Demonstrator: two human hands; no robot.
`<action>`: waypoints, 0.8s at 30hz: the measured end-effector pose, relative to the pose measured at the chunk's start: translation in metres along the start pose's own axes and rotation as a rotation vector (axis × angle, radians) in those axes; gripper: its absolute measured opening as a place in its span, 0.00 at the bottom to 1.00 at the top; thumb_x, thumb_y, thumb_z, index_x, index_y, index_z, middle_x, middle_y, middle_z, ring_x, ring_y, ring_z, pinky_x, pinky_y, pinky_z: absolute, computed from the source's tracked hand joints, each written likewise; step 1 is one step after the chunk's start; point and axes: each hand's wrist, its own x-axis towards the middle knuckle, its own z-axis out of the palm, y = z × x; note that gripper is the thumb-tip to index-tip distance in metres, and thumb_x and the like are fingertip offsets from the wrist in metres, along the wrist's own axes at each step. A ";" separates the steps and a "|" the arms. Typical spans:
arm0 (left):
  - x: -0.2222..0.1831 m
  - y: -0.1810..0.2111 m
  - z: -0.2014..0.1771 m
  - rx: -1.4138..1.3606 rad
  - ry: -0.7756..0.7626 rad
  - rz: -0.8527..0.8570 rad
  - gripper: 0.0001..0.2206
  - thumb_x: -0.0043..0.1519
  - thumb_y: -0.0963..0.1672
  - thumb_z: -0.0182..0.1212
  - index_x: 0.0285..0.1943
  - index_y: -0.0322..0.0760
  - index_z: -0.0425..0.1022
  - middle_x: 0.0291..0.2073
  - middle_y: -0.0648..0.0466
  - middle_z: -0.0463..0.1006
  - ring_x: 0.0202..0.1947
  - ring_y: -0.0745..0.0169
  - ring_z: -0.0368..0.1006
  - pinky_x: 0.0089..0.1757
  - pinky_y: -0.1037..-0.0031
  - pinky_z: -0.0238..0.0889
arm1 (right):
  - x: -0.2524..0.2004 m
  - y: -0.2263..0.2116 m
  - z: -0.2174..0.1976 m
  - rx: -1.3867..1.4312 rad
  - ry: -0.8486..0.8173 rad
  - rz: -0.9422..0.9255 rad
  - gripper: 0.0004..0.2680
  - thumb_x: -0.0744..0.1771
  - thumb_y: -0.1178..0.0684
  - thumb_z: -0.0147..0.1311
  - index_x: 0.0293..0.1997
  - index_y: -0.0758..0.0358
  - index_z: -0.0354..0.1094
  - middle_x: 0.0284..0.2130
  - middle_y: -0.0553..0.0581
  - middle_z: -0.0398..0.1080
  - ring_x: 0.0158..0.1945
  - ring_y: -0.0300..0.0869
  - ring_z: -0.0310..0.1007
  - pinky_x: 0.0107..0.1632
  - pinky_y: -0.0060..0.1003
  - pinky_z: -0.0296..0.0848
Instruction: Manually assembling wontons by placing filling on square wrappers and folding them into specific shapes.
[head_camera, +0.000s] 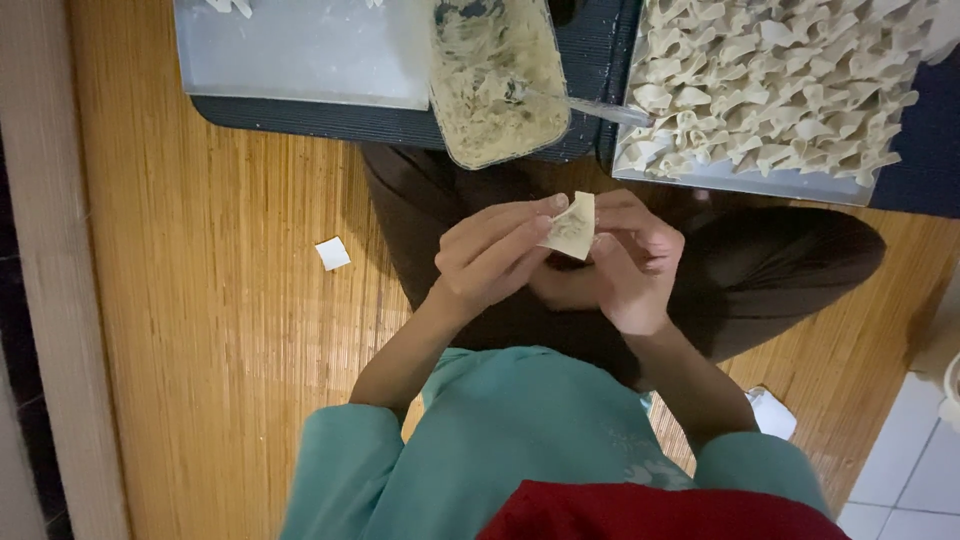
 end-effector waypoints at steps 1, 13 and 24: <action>0.000 0.000 0.000 0.000 0.000 0.000 0.13 0.55 0.32 0.71 0.48 0.22 0.77 0.37 0.35 0.83 0.30 0.41 0.83 0.31 0.59 0.79 | 0.001 0.001 0.000 0.000 0.000 0.000 0.05 0.67 0.64 0.54 0.43 0.74 0.72 0.38 0.71 0.73 0.40 0.44 0.71 0.41 0.32 0.65; -0.003 0.002 0.004 -0.012 -0.029 -0.182 0.15 0.55 0.34 0.73 0.50 0.25 0.77 0.39 0.37 0.84 0.32 0.42 0.83 0.33 0.58 0.78 | 0.002 0.013 -0.019 0.060 0.013 0.054 0.16 0.64 0.65 0.62 0.56 0.77 0.66 0.43 0.69 0.75 0.49 0.47 0.77 0.50 0.39 0.73; -0.020 0.010 0.012 -0.331 -0.026 -0.528 0.10 0.71 0.39 0.53 0.56 0.26 0.76 0.55 0.37 0.80 0.54 0.38 0.79 0.49 0.56 0.75 | 0.025 -0.012 -0.016 -0.187 0.022 0.207 0.14 0.64 0.66 0.62 0.56 0.74 0.71 0.42 0.66 0.78 0.47 0.42 0.76 0.51 0.39 0.75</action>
